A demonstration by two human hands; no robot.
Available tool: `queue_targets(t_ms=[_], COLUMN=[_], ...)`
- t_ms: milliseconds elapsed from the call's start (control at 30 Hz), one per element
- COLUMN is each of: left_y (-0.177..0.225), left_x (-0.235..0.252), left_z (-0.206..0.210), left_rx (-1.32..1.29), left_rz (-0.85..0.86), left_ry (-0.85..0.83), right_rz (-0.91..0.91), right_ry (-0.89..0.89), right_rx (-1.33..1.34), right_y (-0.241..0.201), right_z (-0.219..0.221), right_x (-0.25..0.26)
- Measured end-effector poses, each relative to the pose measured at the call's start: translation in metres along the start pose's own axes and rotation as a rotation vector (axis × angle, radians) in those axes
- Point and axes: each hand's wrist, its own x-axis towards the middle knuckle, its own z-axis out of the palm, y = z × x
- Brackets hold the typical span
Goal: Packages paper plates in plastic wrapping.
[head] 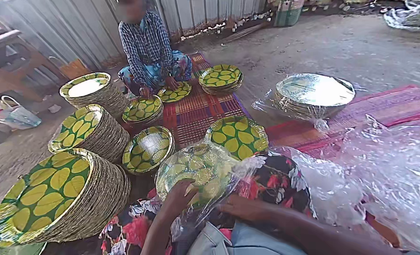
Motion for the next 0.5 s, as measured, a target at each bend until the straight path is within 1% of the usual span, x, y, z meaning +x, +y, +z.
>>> queue_targets(t_ms=[33, 67, 100, 167, 200, 233, 300, 333, 367, 400, 433, 467, 500], left_y=[-0.008, -0.014, -0.019, -0.022, -0.022, -0.021, -0.016, -0.012, -0.008, -0.005, -0.004, -0.003, -0.004], left_x=[-0.005, -0.009, -0.009, -0.006, -0.005, -0.004, -0.008, -0.012, -0.016, -0.02, -0.023, -0.026, -0.026], left_z=[0.001, 0.003, 0.006, 0.01, 0.01, 0.01, 0.006, 0.003, 0.0, -0.002, -0.003, -0.002, -0.001], left_rx=[-0.009, -0.003, -0.004, -0.022, -0.034, -0.052, -0.096, -0.104, -0.1, -0.087, -0.066, -0.039, -0.012], left_rz=[-0.026, -0.031, -0.02, 0.017, 0.039, 0.065, 0.088, 0.097, 0.109, 0.125, 0.148, 0.16, 0.163], left_ry=[-0.025, -0.034, -0.037, -0.051, -0.062, -0.064, -0.087, -0.097, -0.096, -0.092, -0.089, -0.102, -0.119], right_rz=[-0.028, -0.036, -0.057, -0.116, -0.114, -0.086, 0.054, 0.155, 0.232, 0.377, 0.642, 0.793, 0.861], right_ry=[-0.034, -0.004, 0.105, 0.5, 0.693, 0.858, 1.117, 1.24, 1.342, 1.296, 1.002, 0.895, 0.91], right_rx=[-0.123, -0.17, -0.154, -0.081, -0.057, -0.047, -0.119, -0.204, -0.264, -0.276, -0.267, -0.212, -0.141], right_y=[-0.017, -0.036, -0.052, -0.066, -0.065, -0.055, -0.011, 0.013, 0.029, 0.023, -0.01, -0.036, -0.052], right_z=[-0.018, -0.039, -0.064, -0.124, -0.158, -0.192, -0.246, -0.256, -0.25, -0.232, -0.216, -0.197, -0.182], right_x=[-0.008, -0.015, -0.02, -0.012, -0.001, 0.012, 0.04, 0.052, 0.06, 0.052, 0.032, 0.024, 0.023])
